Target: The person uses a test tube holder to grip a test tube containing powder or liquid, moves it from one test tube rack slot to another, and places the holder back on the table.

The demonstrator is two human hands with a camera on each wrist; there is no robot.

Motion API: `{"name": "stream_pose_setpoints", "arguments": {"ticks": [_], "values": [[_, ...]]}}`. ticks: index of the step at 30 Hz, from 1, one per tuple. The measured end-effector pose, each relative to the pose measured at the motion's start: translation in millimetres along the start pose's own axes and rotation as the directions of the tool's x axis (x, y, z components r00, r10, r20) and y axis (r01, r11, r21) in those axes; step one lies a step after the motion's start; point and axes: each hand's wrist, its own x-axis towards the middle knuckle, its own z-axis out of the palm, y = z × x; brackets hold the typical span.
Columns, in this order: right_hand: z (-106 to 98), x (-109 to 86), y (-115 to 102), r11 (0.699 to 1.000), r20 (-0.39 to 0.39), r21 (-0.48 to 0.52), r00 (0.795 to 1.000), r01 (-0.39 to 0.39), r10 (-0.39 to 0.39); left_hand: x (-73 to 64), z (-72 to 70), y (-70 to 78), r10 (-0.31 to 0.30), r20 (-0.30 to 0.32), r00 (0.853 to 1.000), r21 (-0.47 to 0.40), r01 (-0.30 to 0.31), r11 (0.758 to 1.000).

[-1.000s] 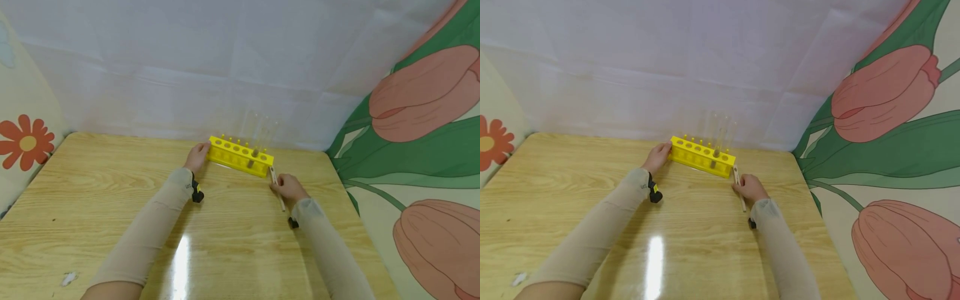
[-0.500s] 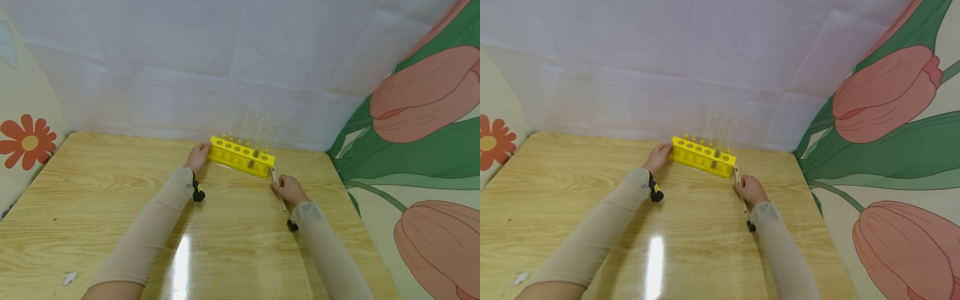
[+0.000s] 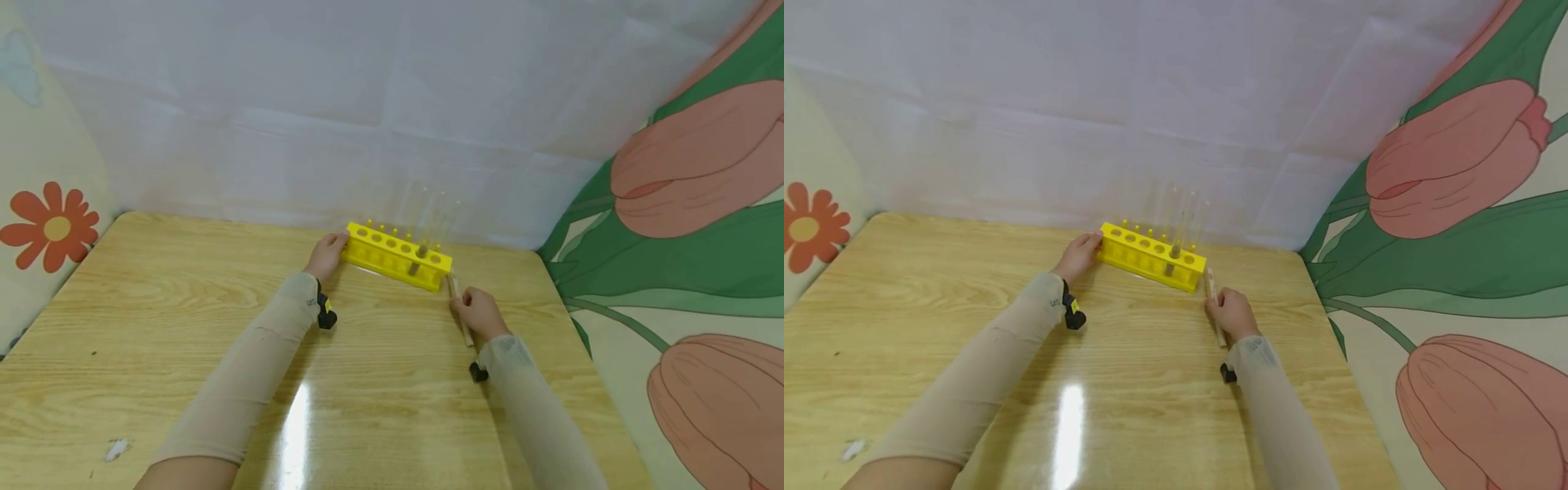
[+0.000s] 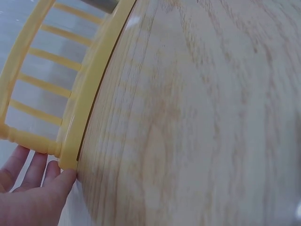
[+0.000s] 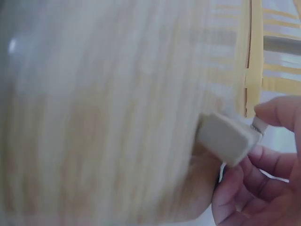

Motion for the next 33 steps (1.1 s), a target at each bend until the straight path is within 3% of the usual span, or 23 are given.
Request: {"name": "stream_pose_setpoints", "arguments": {"ticks": [5, 14, 25, 33], "values": [[-0.2, -1.9, 1.6, 0.999, -0.063, 0.047, 0.998, -0.026, 0.029, -0.6, 0.3, 0.5, 0.005, -0.006, 1.000, -0.010, -0.005, 1.000], [-5.2, -6.7, 2.2, 0.993, -0.219, 0.114, 0.976, 0.012, 0.014, -2.5, 1.2, 2.4, 0.003, -0.007, 1.000, -0.028, -0.003, 1.000], [-13.3, -9.4, -9.7, 0.966, -0.419, 0.246, 0.908, 0.082, 0.030, 1.7, 2.1, -2.9, 0.011, -0.003, 1.000, -0.050, -0.012, 0.999], [-21.4, -10.4, -18.1, 0.977, -0.509, 0.192, 0.861, 0.094, 0.018, 1.0, 0.6, -1.4, 0.010, 0.004, 1.000, -0.036, -0.009, 0.999]]}}
